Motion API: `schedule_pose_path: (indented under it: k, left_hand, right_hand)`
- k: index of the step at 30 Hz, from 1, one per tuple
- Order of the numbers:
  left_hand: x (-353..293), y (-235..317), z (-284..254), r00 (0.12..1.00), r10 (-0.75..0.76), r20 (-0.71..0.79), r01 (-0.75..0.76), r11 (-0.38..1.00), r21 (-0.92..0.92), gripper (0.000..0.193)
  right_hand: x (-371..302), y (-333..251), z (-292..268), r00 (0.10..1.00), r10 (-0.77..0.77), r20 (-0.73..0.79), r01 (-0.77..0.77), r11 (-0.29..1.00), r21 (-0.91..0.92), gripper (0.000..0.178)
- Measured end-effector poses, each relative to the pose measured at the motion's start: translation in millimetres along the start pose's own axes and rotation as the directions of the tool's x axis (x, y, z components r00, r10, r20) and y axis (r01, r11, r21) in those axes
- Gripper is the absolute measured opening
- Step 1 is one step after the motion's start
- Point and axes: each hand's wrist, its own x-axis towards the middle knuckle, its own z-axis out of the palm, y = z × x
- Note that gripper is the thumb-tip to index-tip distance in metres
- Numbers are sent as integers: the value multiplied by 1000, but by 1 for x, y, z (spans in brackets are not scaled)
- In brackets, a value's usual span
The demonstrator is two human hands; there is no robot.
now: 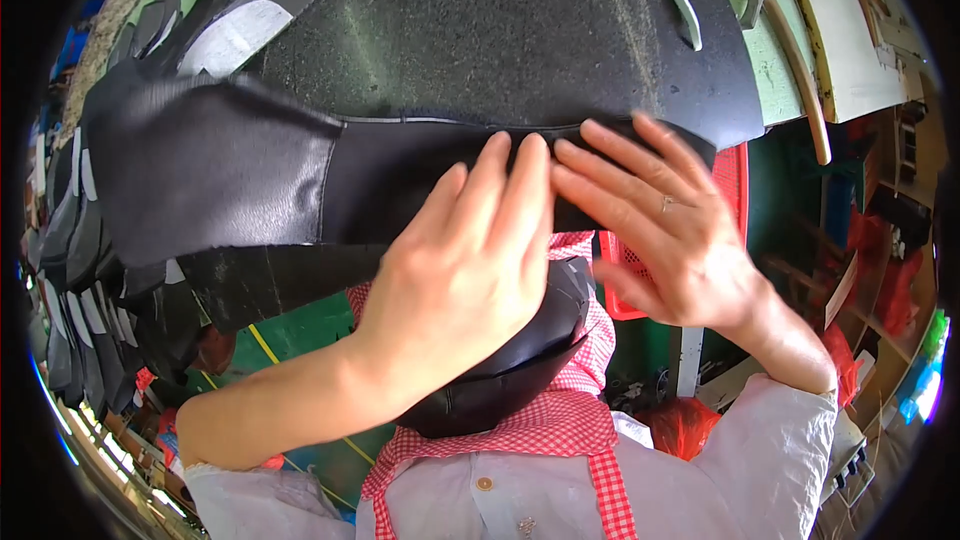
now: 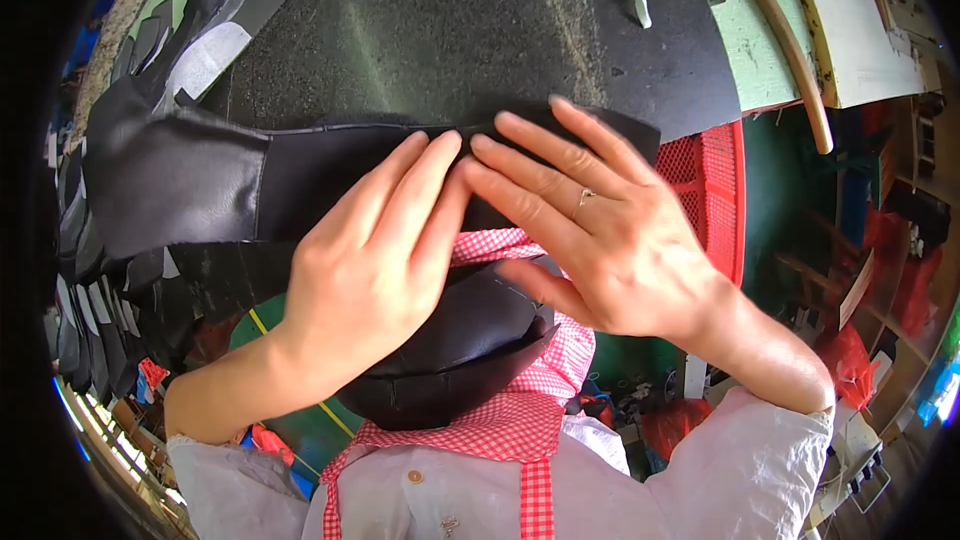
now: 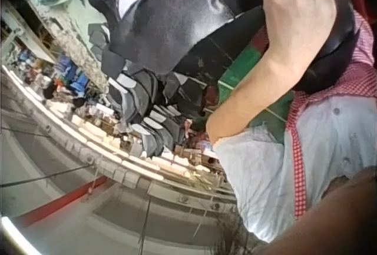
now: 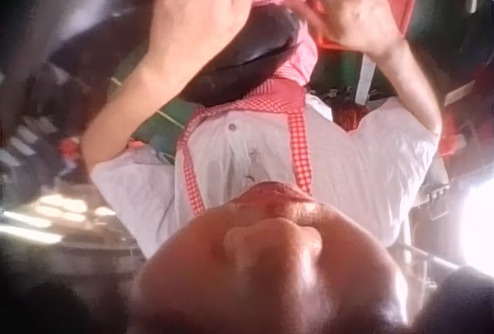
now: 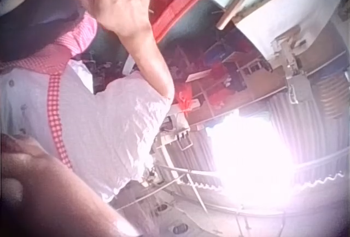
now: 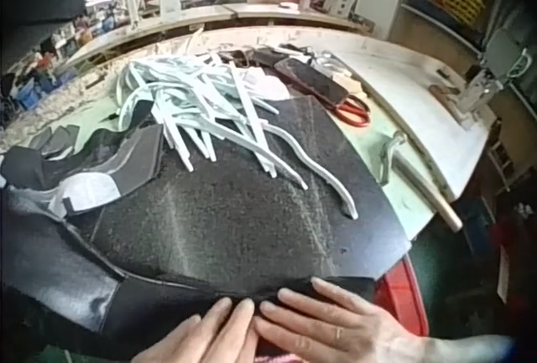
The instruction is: Applying white adhesive reinforcement tape strips to the edges of black leather shoe upper pieces and folding the edges over.
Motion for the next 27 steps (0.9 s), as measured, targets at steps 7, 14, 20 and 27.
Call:
schedule_pose_path:
  k: [7, 14, 20, 27]
  left_hand:
    - [-32, -44, -47, 991, 116, 69, -100, 975, -199, 66]
    - [-23, -59, -41, 999, 22, 35, -17, 988, -156, 81]
    - [-26, -68, -52, 999, 21, 31, -15, 983, -184, 61]
    - [-32, -76, -46, 972, 223, -73, -223, 975, -2, 19]
  right_hand:
    - [-21, 12, -20, 994, 94, -54, -108, 923, -369, 32]
    - [35, -29, 12, 992, -31, -119, 45, 992, 116, 59]
    - [55, -9, 38, 985, -120, -124, 148, 958, 245, 16]
    - [62, -11, 39, 999, 30, -37, -21, 977, 212, 19]
